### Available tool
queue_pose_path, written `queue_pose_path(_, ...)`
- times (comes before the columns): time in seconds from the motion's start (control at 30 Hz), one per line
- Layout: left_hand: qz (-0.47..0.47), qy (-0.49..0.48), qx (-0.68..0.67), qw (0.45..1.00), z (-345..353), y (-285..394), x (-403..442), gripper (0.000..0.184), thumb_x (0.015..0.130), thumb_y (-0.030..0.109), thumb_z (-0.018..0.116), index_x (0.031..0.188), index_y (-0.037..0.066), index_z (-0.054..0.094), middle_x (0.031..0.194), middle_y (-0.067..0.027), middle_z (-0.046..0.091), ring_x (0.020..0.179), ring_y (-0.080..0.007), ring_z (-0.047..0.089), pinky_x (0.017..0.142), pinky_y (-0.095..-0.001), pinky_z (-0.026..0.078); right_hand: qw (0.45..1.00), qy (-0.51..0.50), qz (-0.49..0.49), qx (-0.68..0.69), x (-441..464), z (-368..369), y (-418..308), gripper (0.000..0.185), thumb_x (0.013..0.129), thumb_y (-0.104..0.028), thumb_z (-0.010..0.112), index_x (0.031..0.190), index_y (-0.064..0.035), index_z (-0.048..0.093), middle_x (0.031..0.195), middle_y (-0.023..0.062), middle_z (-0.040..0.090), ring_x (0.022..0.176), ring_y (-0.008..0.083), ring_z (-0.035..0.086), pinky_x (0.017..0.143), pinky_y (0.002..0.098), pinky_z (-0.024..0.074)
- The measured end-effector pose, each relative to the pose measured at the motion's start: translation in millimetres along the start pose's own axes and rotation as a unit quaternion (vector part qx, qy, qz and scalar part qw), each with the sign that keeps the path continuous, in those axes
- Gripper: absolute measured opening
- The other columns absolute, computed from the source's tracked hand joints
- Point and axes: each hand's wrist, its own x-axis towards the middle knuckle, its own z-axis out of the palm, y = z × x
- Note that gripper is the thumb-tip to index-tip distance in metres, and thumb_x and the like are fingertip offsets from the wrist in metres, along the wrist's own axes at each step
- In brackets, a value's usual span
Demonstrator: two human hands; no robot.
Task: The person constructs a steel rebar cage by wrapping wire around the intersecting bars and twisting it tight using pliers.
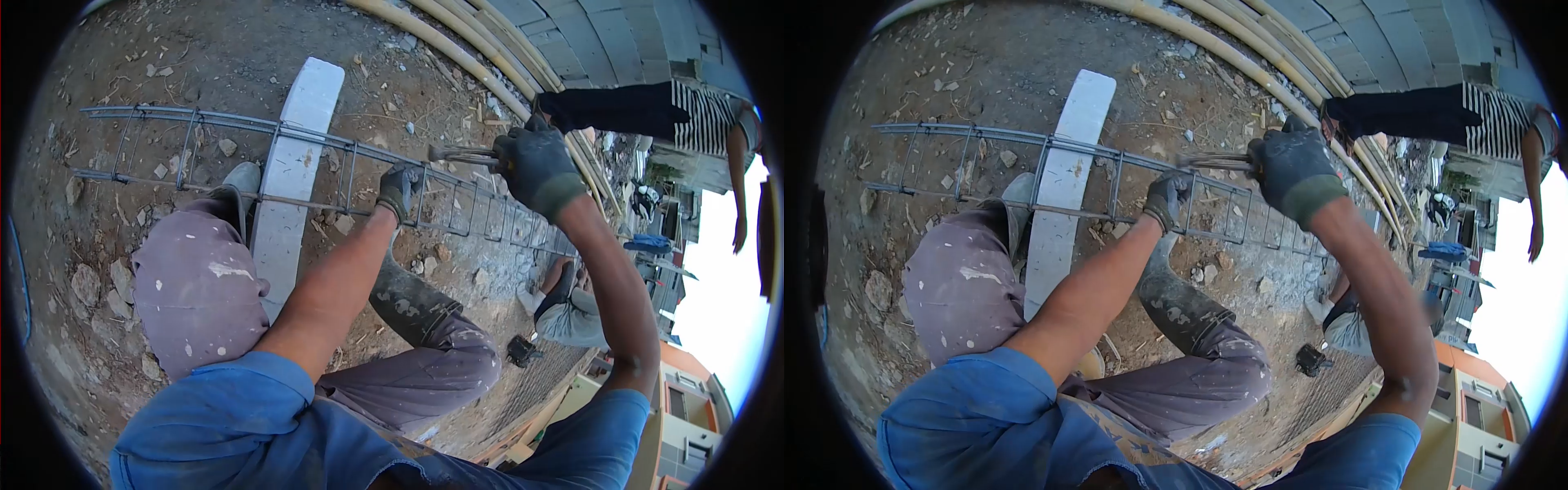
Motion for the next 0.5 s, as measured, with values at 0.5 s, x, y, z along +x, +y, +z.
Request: queue_pose_path(0.5, -0.049, 0.046, -0.075, 0.995, 9.7, 9.4, -8.6, 0.005, 0.085, 0.009, 0.058, 0.085, 0.011, 0.062, 0.074, 0.0041, 0.057, 0.066, -0.007, 0.052, 0.06, -0.0227, 0.045, 0.972, -0.209, 0.101, 0.043, 14.6, 192.6, 32.4, 0.042, 0.085, -0.006, 0.046, 0.127, -0.0056, 0.048, 0.112, 0.0251, 0.057, 0.096, 0.0377, 0.062, 0.08, 0.0441, 0.0508)
